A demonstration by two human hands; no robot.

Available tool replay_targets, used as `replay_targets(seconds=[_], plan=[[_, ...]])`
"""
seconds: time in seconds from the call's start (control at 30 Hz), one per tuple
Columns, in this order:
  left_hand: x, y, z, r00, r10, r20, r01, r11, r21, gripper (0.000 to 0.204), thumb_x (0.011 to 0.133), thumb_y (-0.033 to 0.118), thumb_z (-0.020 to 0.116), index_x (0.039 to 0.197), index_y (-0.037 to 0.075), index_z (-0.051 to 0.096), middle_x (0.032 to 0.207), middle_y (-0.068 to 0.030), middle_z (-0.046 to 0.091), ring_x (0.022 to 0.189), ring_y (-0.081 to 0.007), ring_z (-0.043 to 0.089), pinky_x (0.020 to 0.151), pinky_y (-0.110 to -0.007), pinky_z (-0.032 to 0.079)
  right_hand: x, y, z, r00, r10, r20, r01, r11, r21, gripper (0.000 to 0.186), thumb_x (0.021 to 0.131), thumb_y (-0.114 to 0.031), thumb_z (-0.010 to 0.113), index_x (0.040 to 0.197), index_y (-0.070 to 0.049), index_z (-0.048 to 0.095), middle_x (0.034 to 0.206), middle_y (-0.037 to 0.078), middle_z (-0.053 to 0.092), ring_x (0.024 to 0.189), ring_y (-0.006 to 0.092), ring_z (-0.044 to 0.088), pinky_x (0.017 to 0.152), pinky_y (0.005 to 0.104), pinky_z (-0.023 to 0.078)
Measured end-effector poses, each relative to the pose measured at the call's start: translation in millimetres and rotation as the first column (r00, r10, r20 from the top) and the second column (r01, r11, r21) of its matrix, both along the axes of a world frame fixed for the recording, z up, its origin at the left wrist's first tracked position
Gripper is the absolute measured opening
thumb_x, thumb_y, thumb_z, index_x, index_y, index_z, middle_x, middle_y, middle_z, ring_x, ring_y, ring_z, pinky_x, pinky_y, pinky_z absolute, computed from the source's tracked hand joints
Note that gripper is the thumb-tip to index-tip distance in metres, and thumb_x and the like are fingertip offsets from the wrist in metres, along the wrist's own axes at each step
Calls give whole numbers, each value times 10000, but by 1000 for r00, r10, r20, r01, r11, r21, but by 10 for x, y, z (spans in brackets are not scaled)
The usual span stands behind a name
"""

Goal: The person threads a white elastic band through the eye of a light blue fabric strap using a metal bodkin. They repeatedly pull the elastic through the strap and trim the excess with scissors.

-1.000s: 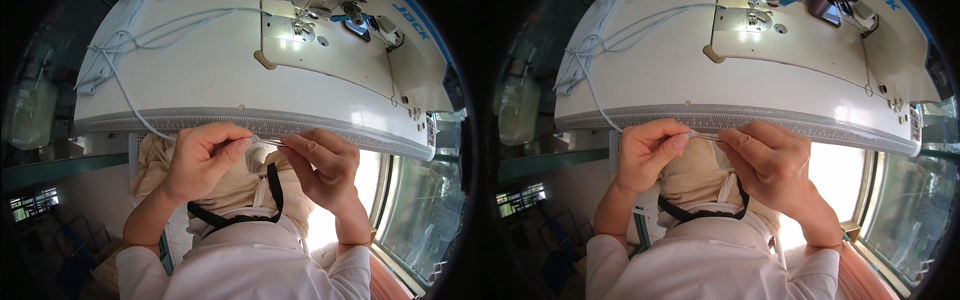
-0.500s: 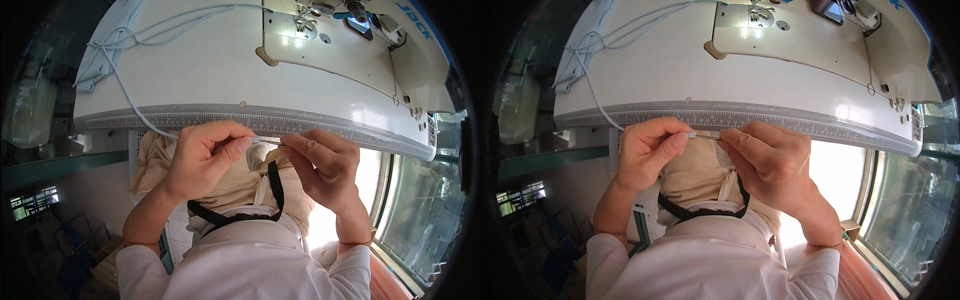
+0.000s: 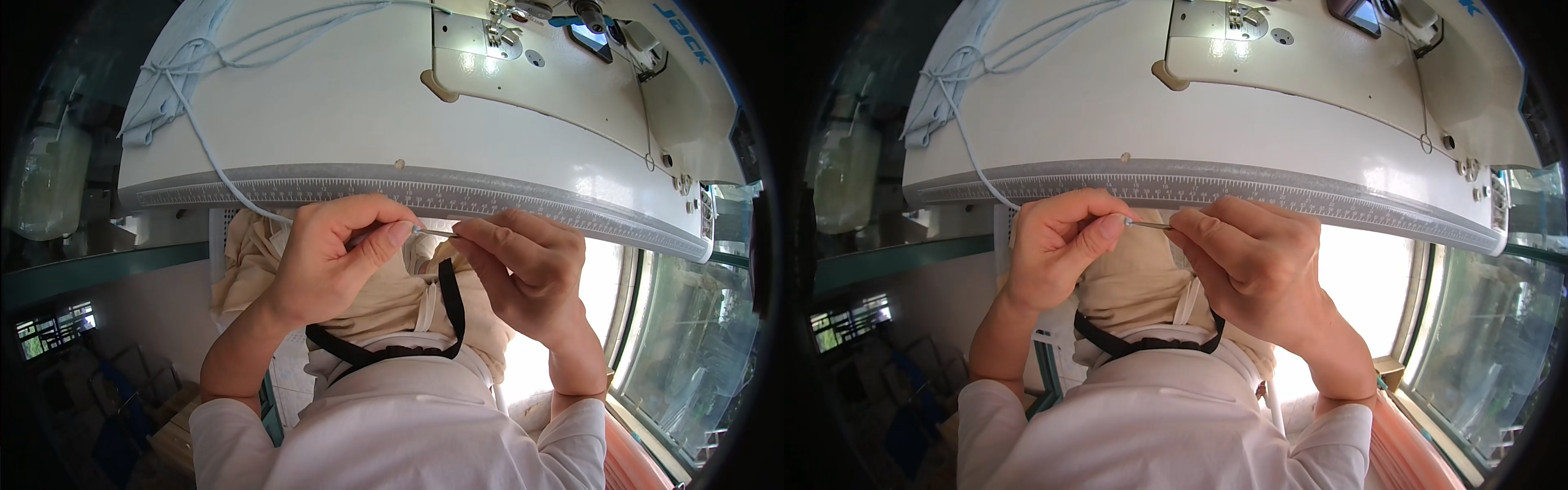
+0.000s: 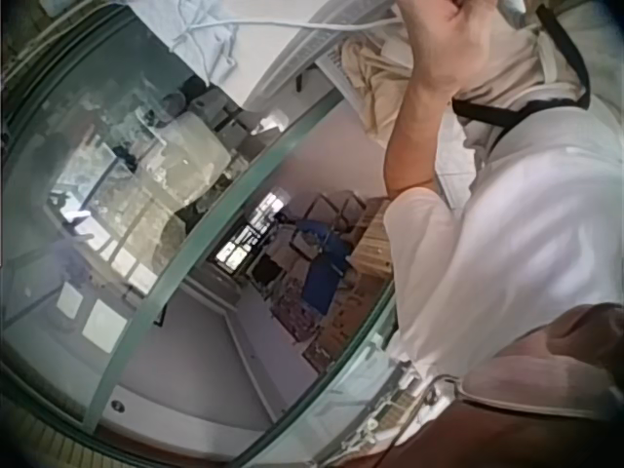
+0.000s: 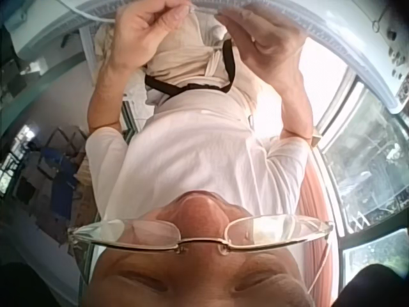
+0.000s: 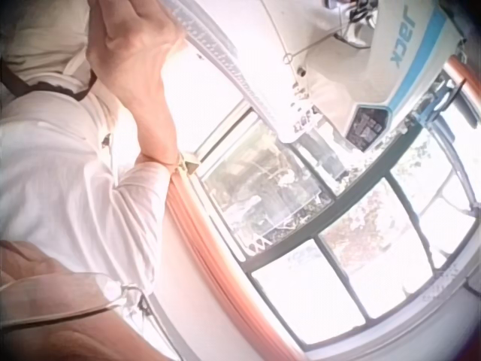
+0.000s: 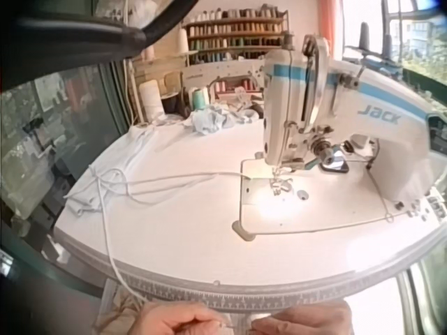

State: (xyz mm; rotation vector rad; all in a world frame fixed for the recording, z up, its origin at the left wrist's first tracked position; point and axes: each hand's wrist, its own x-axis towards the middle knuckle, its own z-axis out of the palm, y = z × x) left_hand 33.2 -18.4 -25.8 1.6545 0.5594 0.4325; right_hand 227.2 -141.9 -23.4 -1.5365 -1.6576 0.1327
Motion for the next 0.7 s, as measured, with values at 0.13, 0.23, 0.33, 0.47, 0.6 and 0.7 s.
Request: replay_targets(seconds=[0.13, 0.23, 0.33, 0.47, 0.6, 0.7], plan=[[2, -7, -14, 999, 3, 32, -4, 1000, 24, 137, 985, 80, 622, 993, -38, 691, 821, -5, 641, 709, -55, 519, 625, -201, 416, -5, 1, -6, 1000, 1, 21, -1, 1000, -12, 147, 727, -3, 791, 852, -22, 716, 644, 46, 600, 513, 208, 576, 449, 322, 434], [-2, -12, -24, 1000, 10, 28, -10, 1000, 12, 129, 983, 73, 623, 978, -39, 687, 816, -5, 641, 709, -57, 521, 630, -203, 421, -17, 5, -11, 1000, 3, 27, -2, 1000, -16, 148, 730, -11, 792, 853, -25, 712, 645, 43, 596, 513, 206, 574, 452, 322, 432], [-8, -17, -20, 1000, 9, 11, -9, 1000, 13, 126, 982, 71, 625, 968, -39, 685, 816, -6, 644, 709, -59, 523, 635, -205, 426, -26, 12, -6, 999, 8, 32, -7, 1000, -17, 146, 732, -17, 793, 851, -29, 708, 650, 39, 596, 516, 205, 573, 454, 323, 432], [-21, -14, -34, 1000, 6, -10, -5, 1000, 26, 118, 976, 66, 629, 959, -40, 680, 814, -15, 648, 708, -65, 526, 639, -210, 430, -36, 7, -9, 999, 8, 46, -6, 999, -33, 153, 731, -20, 795, 855, -38, 705, 655, 31, 594, 522, 203, 573, 451, 328, 428], [17, -22, -10, 1000, -5, -1, 5, 966, 260, 87, 952, 42, 641, 933, -39, 667, 787, -34, 633, 686, -91, 524, 624, -229, 424, -40, 1, -31, 997, 3, 72, -1, 999, -38, 144, 745, -35, 788, 859, -55, 703, 650, 18, 581, 525, 197, 569, 444, 331, 418], [31, -47, -49, 1000, 5, 20, -11, 953, 303, 57, 922, 18, 653, 912, -38, 654, 761, -51, 611, 648, -122, 515, 597, -246, 412, -77, 7, -63, 997, 3, 76, 0, 999, -33, 122, 763, -48, 777, 857, -64, 701, 642, 13, 566, 527, 198, 566, 441, 336, 410]])
